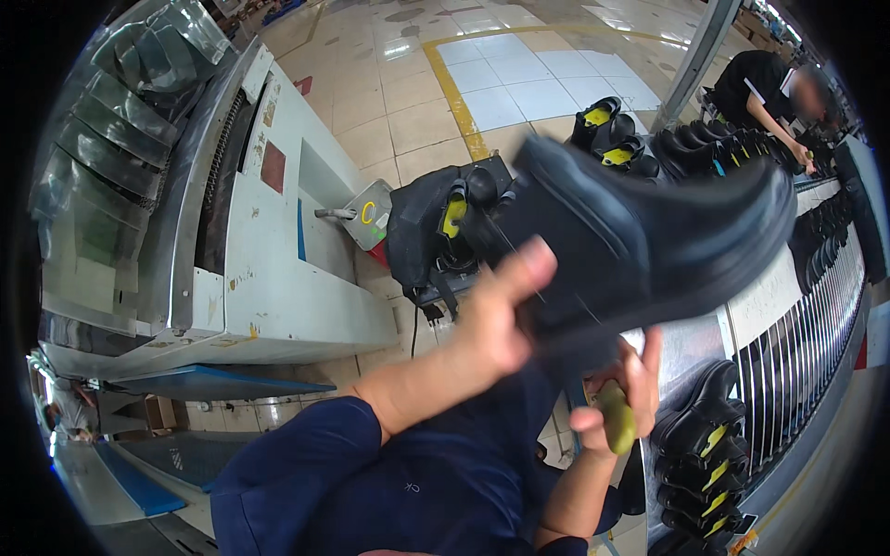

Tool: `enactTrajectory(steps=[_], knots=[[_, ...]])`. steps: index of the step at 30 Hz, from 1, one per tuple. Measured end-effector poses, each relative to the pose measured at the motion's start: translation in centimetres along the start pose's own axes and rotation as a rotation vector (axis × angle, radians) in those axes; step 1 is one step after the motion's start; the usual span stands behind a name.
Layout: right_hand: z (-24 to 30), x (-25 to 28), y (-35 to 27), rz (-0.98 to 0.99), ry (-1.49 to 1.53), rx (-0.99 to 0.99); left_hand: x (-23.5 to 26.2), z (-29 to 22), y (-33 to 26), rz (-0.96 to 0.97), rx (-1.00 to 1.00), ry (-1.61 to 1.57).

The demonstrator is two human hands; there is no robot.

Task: The recorder is brushing and cleaning black boots on a production line using a specialized brush.

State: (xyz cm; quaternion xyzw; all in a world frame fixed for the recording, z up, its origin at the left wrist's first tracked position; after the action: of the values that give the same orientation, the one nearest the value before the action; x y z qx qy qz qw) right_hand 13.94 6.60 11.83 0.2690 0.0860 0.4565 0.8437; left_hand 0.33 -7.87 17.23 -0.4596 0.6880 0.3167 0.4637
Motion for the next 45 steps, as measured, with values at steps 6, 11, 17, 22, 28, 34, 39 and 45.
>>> enactTrajectory(steps=[6,11,17,22,28,34,39,45], knots=[[-1.4,-2.7,-0.7,0.278,0.174,-0.343,-2.3,-21.9,6.3,-0.152,-1.021,0.588],[-4.7,-3.5,-3.7,0.214,0.265,-0.732,-2.5,-43.4,11.4,-0.408,-1.701,0.880],[-6.5,-4.9,-4.8,0.301,0.230,-0.850,5.1,-62.7,13.3,-1.095,-1.510,1.354],[-8.0,-5.6,-5.2,0.252,0.180,-0.926,8.1,-69.5,15.2,-1.321,-1.427,2.012],[-9.2,-7.9,-6.1,0.318,0.249,-0.892,6.7,-75.8,10.9,-2.108,-1.147,1.720],[-9.2,-5.9,-8.7,0.198,0.251,-1.049,3.8,-39.7,30.5,0.112,-1.142,1.487],[-9.6,-2.7,-10.0,0.112,0.305,-1.017,7.5,2.8,18.8,0.543,-0.307,1.638],[-9.2,0.9,-11.1,0.015,0.449,-1.105,10.2,12.8,19.0,0.351,-0.410,1.492]])
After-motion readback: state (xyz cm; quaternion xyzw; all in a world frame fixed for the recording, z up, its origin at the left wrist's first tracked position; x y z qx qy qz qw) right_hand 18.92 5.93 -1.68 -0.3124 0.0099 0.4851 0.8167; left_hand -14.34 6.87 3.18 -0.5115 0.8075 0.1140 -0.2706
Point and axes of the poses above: each hand's wrist, its own y-axis towards the middle knuckle, its own x-axis out of the back of the hand, z = x × y, the point moved 4 cm from there along y, towards the middle knuckle, and after that the axes turned 13 degrees about -x, right-handed, at the moved point
